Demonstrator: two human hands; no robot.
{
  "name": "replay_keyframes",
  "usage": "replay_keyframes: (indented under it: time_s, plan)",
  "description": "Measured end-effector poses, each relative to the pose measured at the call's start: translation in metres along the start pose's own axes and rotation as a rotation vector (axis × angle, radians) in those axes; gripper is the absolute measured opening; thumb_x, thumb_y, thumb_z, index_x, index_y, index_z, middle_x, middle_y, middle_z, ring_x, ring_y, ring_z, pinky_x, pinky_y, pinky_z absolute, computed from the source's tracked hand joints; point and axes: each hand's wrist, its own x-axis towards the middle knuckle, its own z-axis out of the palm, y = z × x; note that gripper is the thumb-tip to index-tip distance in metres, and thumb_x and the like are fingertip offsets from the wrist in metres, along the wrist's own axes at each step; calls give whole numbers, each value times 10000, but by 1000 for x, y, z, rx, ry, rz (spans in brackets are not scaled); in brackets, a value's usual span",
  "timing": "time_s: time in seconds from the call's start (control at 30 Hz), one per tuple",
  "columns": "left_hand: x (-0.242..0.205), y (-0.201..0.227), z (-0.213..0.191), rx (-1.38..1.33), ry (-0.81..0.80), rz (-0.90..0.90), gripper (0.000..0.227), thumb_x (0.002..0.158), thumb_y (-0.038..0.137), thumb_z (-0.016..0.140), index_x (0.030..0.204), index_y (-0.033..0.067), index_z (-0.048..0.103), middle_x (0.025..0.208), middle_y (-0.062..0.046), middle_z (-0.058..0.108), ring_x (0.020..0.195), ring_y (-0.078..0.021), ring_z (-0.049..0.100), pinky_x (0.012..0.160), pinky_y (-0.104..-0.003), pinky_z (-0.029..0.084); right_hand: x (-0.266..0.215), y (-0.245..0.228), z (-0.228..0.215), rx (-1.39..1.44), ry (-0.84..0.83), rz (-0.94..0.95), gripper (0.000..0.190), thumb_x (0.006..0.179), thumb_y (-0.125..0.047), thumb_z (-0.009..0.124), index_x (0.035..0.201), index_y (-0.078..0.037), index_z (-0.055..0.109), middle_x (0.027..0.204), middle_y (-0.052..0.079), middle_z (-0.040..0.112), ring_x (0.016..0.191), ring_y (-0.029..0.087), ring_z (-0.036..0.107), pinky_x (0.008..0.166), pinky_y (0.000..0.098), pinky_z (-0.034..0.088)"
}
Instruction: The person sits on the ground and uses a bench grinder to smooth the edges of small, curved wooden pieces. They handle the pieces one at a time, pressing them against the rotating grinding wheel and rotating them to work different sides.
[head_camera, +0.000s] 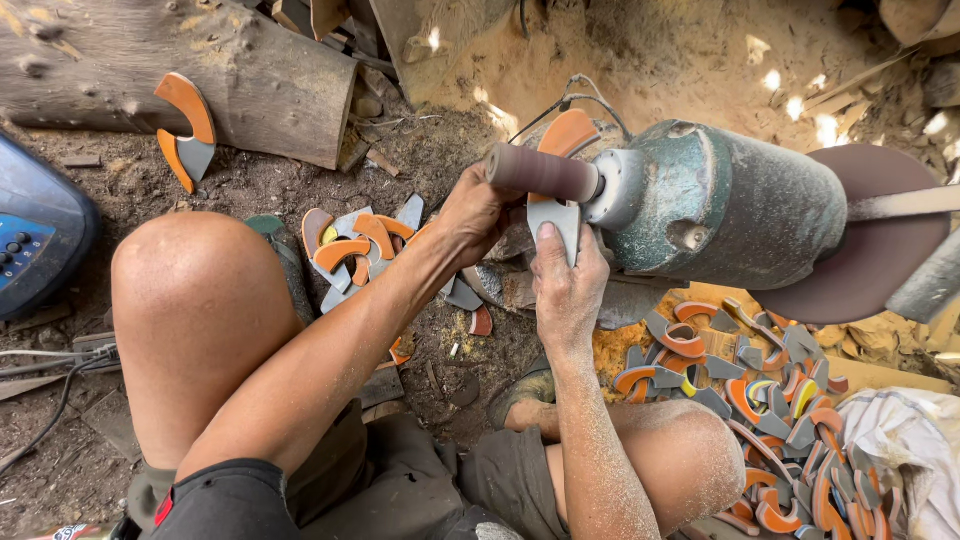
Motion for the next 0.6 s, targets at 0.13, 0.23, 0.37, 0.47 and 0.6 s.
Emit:
replay_keyframes:
  time_s: [0.13,0.23,0.37,0.47,0.6]
  plan:
    - [7,1,-4,24,-31,49,72,987,83,763,1026,52,711,868,-25,678,684,-93,587,589,-249,493,2,2,8,-5,14,-24,300,1056,-288,570,1178,-15,595,730,-40,503,577,28,442,464,203,362]
    - [9,3,-3,-8,-17,18,67,995,126,737,1025,67,732,831,-5,681,658,-70,587,554,-223,494,3,2,10,12,18,-9,287,1064,-280,570,1162,-11,587,723,-38,494,575,27,443,462,198,364]
    - [3,8,2,-29,11,-3,75,950,83,727,1015,48,713,915,-51,744,766,-117,702,677,-265,625,2,1,6,31,12,31,271,1042,-270,574,1164,-30,600,715,-47,483,569,13,430,446,182,340]
    - [-9,11,7,31,-7,16,93,956,55,698,1044,26,708,973,-68,761,826,-138,724,723,-291,645,1,-1,-2,44,-5,30,255,1018,-260,599,1111,-22,600,718,-46,491,562,10,430,432,182,331]
    - [-31,12,11,-18,-28,-11,161,982,68,616,1121,27,687,1052,-88,771,948,-176,758,829,-345,682,-5,-3,-17,104,-52,65,254,992,-245,648,1044,1,611,720,-46,490,549,12,424,428,192,330]
